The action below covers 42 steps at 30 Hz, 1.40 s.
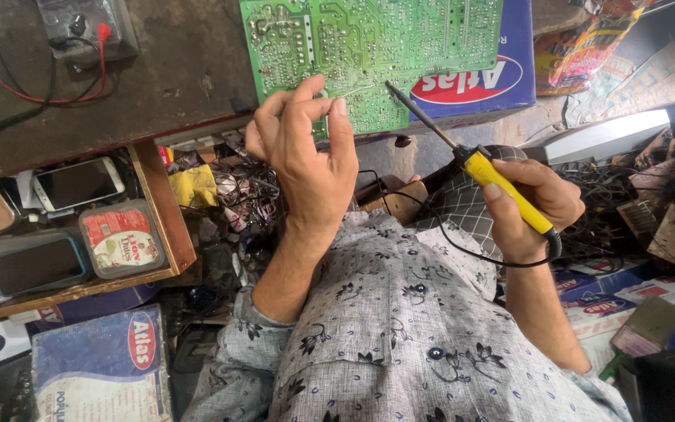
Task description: The person sits on the floor and uses a soldering iron and solder wire to reflow solder joints on a green circuit board. They repeatedly apply heat and solder to various points on the board, occasionally adjusting the board's position.
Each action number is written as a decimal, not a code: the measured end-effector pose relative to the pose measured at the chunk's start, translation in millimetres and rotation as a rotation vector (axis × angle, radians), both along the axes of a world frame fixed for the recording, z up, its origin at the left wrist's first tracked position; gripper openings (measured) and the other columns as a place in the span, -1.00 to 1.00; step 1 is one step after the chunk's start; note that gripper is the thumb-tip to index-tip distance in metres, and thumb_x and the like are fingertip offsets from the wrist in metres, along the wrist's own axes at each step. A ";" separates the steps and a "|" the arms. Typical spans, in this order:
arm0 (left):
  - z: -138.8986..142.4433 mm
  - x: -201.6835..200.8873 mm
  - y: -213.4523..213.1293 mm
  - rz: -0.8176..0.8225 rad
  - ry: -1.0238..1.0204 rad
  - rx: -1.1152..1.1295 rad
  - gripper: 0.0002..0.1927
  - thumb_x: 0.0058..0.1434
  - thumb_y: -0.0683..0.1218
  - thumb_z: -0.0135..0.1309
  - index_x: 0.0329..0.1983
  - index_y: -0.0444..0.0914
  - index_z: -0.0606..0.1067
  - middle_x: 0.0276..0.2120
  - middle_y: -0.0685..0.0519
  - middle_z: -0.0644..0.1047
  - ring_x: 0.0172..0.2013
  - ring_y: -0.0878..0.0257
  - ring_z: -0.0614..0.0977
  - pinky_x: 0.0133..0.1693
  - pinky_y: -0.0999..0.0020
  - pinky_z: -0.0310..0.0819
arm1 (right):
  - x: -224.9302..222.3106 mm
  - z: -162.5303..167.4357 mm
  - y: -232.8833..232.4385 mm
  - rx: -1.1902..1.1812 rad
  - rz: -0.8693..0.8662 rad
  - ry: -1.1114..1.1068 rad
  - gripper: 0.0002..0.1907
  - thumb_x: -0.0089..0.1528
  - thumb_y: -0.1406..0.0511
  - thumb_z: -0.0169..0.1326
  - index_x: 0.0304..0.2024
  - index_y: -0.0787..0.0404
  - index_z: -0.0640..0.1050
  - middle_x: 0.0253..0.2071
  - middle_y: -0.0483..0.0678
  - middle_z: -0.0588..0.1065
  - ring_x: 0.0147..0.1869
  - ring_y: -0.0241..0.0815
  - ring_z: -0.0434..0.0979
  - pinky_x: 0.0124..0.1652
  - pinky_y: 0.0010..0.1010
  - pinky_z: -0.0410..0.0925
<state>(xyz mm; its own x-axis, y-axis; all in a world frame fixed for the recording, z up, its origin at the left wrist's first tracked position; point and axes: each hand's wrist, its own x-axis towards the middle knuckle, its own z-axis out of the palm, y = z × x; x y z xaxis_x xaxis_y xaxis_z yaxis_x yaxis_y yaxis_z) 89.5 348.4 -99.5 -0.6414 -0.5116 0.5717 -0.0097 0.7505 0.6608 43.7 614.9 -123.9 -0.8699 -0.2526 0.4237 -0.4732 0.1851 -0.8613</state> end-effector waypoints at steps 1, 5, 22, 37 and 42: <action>0.1 -0.1 -0.2 -0.001 0.000 0.000 -0.84 0.38 -0.11 0.20 -0.11 -0.23 0.47 0.10 0.08 0.59 0.14 0.11 0.47 0.32 0.02 0.00 | 0.1 -0.1 0.1 0.000 -0.001 -0.005 -0.74 0.32 0.34 0.25 -0.04 0.44 0.60 -0.32 0.00 0.56 -0.33 -0.37 0.49 -0.27 -0.61 0.33; 0.1 -0.4 -0.4 -0.002 0.001 0.002 -0.85 0.38 -0.11 0.20 -0.11 -0.23 0.47 0.10 0.07 0.59 0.14 0.11 0.47 0.32 0.01 -0.01 | -0.4 -1.7 0.6 0.011 -0.008 0.020 -0.75 0.33 0.34 0.26 -0.10 0.46 0.60 -0.31 0.02 0.56 -0.31 -0.34 0.51 -0.24 -0.59 0.35; 13.5 16.9 -19.1 -0.016 0.193 0.286 -0.87 0.51 -0.14 0.10 -0.10 -0.32 0.45 0.34 -0.31 0.36 0.31 0.01 0.45 0.37 0.05 0.35 | 1.7 -20.6 34.0 -0.419 -0.099 -0.011 -0.67 0.36 0.32 0.31 -0.05 0.50 0.54 -0.25 0.17 0.59 -0.36 -0.22 0.56 -0.32 -0.52 0.42; 17.6 14.1 -19.2 -0.054 0.137 0.276 -0.88 0.45 -0.18 0.12 -0.14 -0.32 0.44 0.19 -0.24 0.54 0.22 0.06 0.56 0.23 0.20 0.45 | 4.3 -4.5 19.5 -0.139 0.109 -0.012 -0.70 0.31 0.29 0.27 -0.13 0.48 0.57 -0.26 0.13 0.58 -0.28 -0.26 0.58 -0.21 -0.58 0.41; 21.3 12.2 -18.0 -0.043 0.125 0.243 -0.89 0.40 -0.21 0.14 -0.18 -0.34 0.44 0.18 -0.22 0.55 0.19 0.04 0.53 0.25 0.15 0.47 | -0.5 -6.1 10.8 -0.107 0.084 -0.011 -0.71 0.30 0.29 0.26 -0.11 0.45 0.58 -0.30 0.09 0.57 -0.32 -0.31 0.55 -0.26 -0.60 0.38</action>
<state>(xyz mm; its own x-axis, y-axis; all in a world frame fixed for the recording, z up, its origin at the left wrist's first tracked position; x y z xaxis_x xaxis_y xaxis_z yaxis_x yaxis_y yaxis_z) 101.7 330.3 -78.2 -0.5977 -0.6169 0.5120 0.1122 0.5679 0.8154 43.3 625.6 -130.0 -0.8524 -0.2788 0.4425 -0.4735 0.0520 -0.8793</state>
